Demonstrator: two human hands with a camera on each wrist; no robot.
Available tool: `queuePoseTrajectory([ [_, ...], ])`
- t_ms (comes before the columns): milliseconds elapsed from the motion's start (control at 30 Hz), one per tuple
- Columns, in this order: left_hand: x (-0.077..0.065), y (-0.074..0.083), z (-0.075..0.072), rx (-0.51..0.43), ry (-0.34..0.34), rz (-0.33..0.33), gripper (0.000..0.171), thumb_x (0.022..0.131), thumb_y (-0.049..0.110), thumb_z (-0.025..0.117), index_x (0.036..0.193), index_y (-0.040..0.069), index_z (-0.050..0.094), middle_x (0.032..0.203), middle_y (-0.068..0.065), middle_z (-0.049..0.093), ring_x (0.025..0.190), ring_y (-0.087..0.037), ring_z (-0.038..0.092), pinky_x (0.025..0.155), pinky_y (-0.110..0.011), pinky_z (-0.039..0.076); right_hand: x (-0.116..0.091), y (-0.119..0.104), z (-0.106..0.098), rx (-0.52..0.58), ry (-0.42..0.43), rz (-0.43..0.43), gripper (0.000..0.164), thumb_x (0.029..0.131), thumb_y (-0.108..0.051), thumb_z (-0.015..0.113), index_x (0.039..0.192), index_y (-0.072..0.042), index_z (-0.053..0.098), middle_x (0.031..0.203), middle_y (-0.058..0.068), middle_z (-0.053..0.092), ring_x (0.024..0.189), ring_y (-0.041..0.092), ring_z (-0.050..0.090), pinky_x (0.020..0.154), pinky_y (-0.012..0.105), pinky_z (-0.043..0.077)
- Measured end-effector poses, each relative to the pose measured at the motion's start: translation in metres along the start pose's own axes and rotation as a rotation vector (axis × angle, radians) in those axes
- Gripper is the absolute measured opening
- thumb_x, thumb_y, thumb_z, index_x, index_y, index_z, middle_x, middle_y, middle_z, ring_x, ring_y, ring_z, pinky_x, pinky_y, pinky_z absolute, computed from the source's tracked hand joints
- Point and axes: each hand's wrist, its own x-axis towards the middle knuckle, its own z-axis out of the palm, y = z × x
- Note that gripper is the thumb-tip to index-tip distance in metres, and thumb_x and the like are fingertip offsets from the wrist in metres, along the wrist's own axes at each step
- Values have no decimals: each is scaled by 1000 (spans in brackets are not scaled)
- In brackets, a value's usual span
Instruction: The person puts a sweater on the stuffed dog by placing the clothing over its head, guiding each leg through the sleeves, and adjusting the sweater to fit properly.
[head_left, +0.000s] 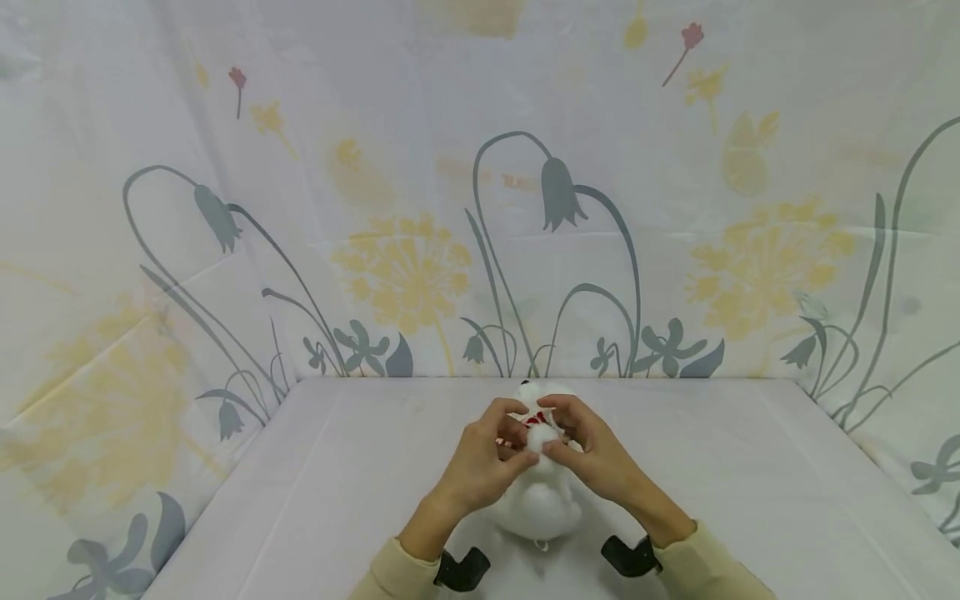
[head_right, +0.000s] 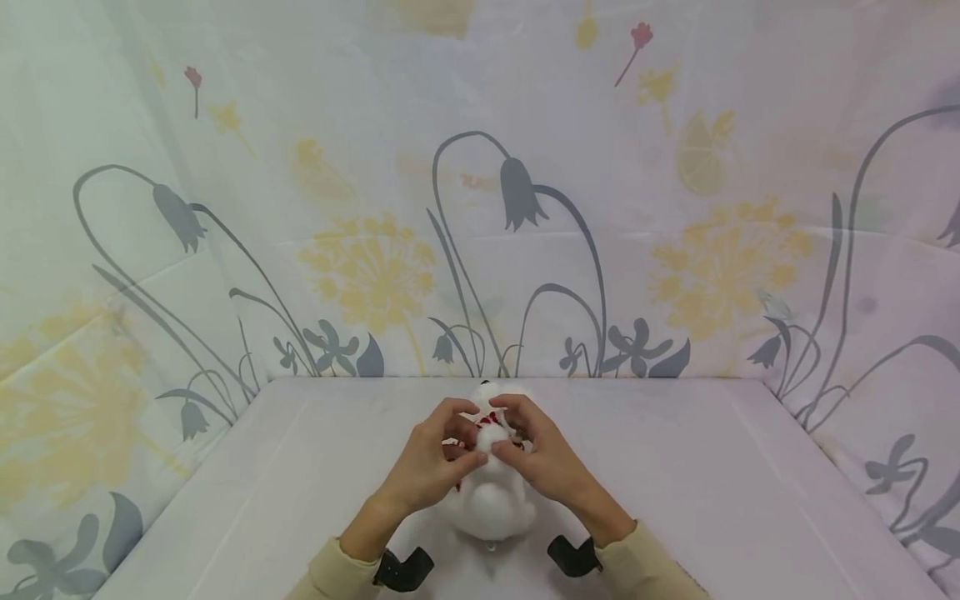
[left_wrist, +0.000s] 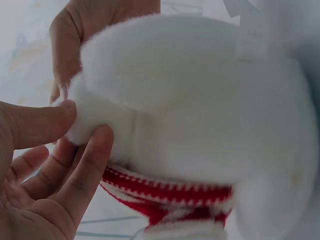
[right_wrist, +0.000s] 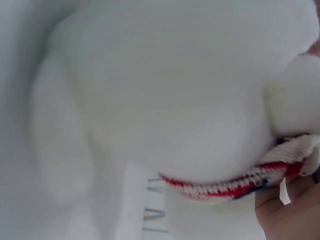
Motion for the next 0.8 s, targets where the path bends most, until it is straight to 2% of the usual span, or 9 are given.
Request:
queuePoseTrajectory([
  [33,0,5,1,-24,-2,-17,48,80,-4,72,121,3,48,90,-8,64,82,-18,64,71,-23,54,0,-1,-2,2,-10,8,45,91,-2,60,133,-6,45,102,10,60,86,19,57,75,30,47],
  [167,0,5,5,-64,12,-59,50,80,-4,73,122,2,47,86,-7,65,81,-15,64,73,-23,54,0,-2,-8,41,-60,21,43,89,1,59,129,-4,46,103,13,58,85,19,58,72,30,50],
  [300,0,-3,8,-33,45,-64,58,76,0,77,124,1,46,84,-4,62,76,-13,62,70,-25,54,0,-1,-7,107,-86,-14,34,85,7,58,116,1,45,100,16,56,86,16,57,72,28,49],
  [400,1,-5,5,-1,52,-63,69,72,3,81,131,4,45,94,-6,58,76,-16,60,68,-28,53,0,-2,-6,143,-92,-24,31,82,11,57,106,3,39,94,15,49,83,13,53,69,26,45],
  [500,0,-6,2,14,15,-36,73,71,5,83,135,11,47,106,-7,54,78,-19,59,66,-29,52,0,-3,-4,152,-104,-5,32,80,12,57,103,3,35,88,13,45,81,14,50,65,25,43],
  [633,0,-6,-1,6,-82,-1,63,75,6,80,131,18,54,109,-5,54,78,-21,58,64,-26,50,-1,-7,-2,127,-121,9,34,78,14,56,100,2,35,92,13,42,85,17,50,68,26,42],
  [800,-1,-6,-3,13,-131,-42,54,77,9,79,125,20,58,108,0,56,78,-16,56,65,-22,48,-1,-10,-2,59,-133,-3,34,78,14,57,100,0,36,96,13,40,88,19,50,71,28,42],
])
